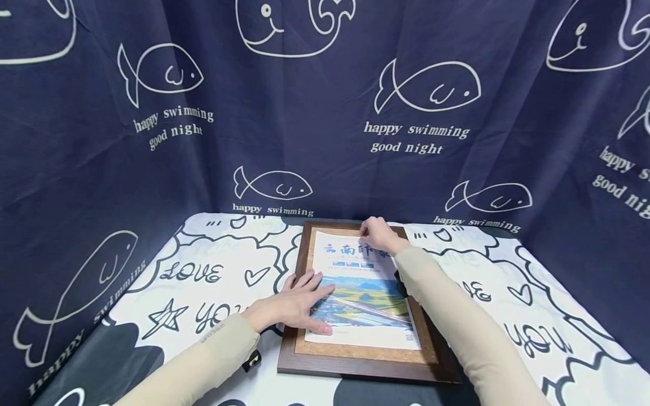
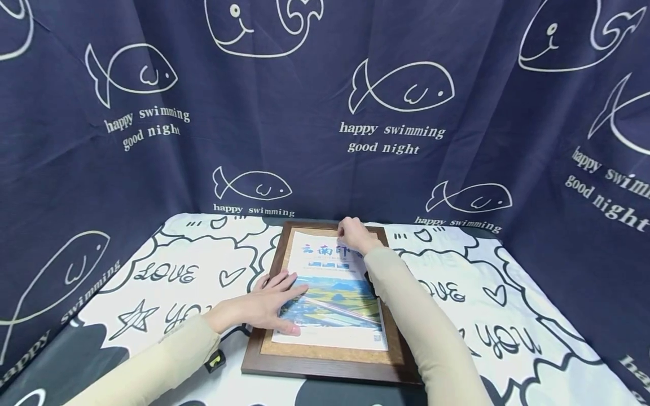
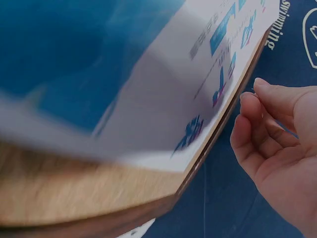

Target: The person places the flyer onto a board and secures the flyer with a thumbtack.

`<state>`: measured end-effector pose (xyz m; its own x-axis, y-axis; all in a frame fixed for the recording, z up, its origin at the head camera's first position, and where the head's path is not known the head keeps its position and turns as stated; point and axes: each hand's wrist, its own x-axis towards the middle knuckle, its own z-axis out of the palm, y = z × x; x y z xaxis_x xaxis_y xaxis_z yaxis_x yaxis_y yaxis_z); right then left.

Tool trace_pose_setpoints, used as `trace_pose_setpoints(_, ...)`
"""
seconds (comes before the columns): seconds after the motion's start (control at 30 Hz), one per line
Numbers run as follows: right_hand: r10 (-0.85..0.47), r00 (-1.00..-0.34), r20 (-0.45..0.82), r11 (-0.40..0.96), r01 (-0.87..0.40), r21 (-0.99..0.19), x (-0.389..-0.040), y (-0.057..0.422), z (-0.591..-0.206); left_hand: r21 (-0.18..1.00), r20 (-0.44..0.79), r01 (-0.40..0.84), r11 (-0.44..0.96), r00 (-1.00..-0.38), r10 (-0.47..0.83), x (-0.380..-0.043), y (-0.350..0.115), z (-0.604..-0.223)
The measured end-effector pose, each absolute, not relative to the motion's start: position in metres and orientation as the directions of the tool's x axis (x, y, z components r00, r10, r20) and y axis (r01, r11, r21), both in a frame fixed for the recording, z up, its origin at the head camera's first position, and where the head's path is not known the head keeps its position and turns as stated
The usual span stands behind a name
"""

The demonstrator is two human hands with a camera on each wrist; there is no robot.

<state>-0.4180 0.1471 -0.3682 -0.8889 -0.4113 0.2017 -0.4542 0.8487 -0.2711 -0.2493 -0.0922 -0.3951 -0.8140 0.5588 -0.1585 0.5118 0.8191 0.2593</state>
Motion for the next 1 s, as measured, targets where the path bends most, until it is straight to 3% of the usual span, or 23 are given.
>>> trace_pose_setpoints(0.6, -0.316, -0.942, 0.112, 0.891, -0.335, -0.305, -0.431, 0.132, -0.377, 0.244, -0.226, 0.485, 0.840, -0.813, 0.536, -0.247, -0.088, -0.388)
trace_pose_setpoints(1.0, -0.337, -0.934, 0.119, 0.879, -0.358, -0.315, -0.434, 0.128, -0.383, 0.210, -0.244, 0.490, 0.846, -0.812, 0.531, -0.248, -0.090, -0.388)
